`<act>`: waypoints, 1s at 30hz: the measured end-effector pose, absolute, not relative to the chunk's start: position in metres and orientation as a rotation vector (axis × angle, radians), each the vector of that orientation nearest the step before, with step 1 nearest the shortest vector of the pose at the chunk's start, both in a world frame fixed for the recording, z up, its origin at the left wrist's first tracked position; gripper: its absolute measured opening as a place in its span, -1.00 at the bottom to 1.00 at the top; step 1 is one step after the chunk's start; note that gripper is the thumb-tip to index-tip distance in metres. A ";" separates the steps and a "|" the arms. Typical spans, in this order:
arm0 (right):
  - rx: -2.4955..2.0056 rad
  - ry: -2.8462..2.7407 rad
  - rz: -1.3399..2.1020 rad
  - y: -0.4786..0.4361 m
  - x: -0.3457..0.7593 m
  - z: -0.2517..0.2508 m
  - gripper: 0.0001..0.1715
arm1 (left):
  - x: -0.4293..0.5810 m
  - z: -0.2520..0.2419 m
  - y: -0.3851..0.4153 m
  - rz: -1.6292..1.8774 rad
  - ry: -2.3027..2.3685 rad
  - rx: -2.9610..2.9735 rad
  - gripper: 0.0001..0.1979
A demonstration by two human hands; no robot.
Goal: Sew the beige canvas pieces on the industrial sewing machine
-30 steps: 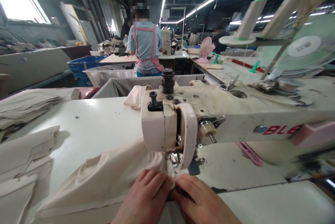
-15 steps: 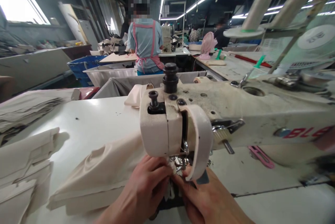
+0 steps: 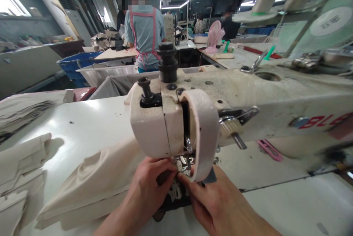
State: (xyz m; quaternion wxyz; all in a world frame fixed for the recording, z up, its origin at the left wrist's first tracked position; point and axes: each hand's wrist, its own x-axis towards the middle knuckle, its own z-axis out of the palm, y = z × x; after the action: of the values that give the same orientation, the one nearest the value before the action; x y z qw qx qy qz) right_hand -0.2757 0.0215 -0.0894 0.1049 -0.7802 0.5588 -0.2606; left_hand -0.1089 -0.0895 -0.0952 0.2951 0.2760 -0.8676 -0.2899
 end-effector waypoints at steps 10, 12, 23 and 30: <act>-2.263 1.631 -0.755 0.022 -0.276 -0.090 -0.57 | -0.106 -0.091 -0.095 -0.750 -2.529 0.558 -0.78; -2.266 1.626 -0.756 0.023 -0.276 -0.089 -0.58 | -0.105 -0.091 -0.094 -0.739 -2.500 0.569 -0.78; -2.249 1.688 -0.756 0.020 -0.278 -0.085 -0.32 | -0.106 -0.091 -0.091 -0.525 -2.395 0.495 -0.80; -2.326 1.727 -0.710 0.016 -0.280 -0.086 -0.30 | -0.111 -0.093 -0.095 -0.482 -2.350 0.501 -0.75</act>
State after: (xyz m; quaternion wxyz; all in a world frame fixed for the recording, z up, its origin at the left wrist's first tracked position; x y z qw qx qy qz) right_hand -0.2803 0.0160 -0.0857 0.0791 -0.7774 0.5772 -0.2372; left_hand -0.1110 -0.0954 -0.0931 0.3387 0.1922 -0.9023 -0.1850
